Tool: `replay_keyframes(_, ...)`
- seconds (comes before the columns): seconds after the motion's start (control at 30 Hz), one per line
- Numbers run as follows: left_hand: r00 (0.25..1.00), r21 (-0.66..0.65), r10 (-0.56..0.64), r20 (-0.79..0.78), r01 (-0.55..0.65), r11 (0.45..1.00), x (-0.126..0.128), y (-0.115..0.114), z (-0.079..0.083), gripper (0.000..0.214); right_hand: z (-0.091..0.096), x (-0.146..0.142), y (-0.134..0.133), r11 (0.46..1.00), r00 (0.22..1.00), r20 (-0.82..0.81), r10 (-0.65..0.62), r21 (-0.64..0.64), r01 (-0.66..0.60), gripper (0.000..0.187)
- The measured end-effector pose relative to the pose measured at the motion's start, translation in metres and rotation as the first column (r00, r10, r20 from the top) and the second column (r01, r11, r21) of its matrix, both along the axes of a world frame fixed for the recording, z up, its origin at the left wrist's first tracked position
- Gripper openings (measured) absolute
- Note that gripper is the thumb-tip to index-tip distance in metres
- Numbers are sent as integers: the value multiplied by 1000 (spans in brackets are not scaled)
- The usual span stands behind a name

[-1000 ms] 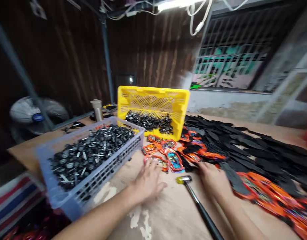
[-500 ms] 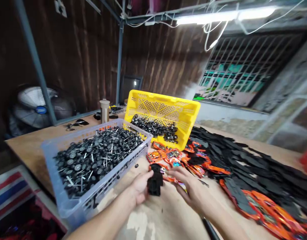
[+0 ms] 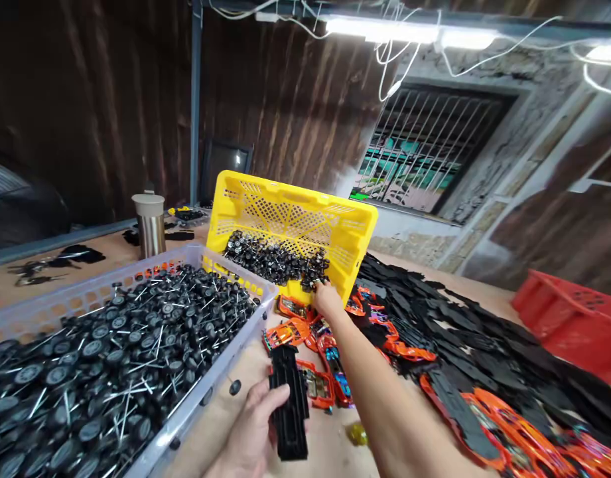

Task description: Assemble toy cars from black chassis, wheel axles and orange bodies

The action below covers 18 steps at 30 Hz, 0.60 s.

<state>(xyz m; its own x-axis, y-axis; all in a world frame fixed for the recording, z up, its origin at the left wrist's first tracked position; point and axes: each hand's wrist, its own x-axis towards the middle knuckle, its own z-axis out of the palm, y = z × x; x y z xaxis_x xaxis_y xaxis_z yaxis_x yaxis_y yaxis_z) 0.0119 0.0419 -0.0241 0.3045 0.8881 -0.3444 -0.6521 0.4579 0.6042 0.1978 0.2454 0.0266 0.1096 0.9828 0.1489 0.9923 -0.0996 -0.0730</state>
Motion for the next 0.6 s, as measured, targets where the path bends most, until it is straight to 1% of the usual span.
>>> replay_keyframes(0.1,1000,-51,-3,23,4,999,3,2,-7,39,-5,3,16,999,999,-30,-31,-20,30,34)
replay_keyframes(0.17,1000,-61,-2,16,3,998,3,2,-9,38,-1,4,19,999,998,-60,-24,-25,22,34)
replay_keyframes(0.23,1000,-58,-2,-12,2,998,1,2,-6,35,10,4,10,1000,995,-99,0,-23,-3,35)
replay_keyframes(0.3,999,-51,1,-42,-3,999,-2,3,0,32,23,6,-17,998,988,-147,50,-15,-53,29)
replay_keyframes(0.33,999,-49,10,-53,-13,999,-4,4,4,31,28,6,-38,996,981,-173,85,-11,-88,25)
replay_keyframes(0.37,998,-47,25,-61,-28,999,-5,6,7,31,31,7,-65,991,972,-200,125,-10,-130,24)
replay_keyframes(0.43,995,-65,68,-76,-73,995,-7,9,12,32,30,6,-131,971,937,-266,227,-11,-239,22)
replay_keyframes(0.47,992,-69,93,-90,-100,993,-8,11,12,32,26,5,-168,948,902,-311,299,-11,-318,18)
replay_keyframes(0.5,989,-64,109,-104,-116,991,-8,12,12,31,21,4,-205,893,809,-405,426,47,-447,17)
replay_keyframes(0.53,982,-51,140,-125,-147,988,-8,12,11,29,14,3,-241,847,723,-478,499,90,-524,18)
replay_keyframes(0.57,973,-29,174,-150,-180,983,-8,12,10,27,8,3,-272,822,678,-522,517,82,-564,20)
replay_keyframes(0.6,962,-9,208,-174,-213,977,-8,12,9,24,2,3,-299,813,657,-552,513,65,-579,21)
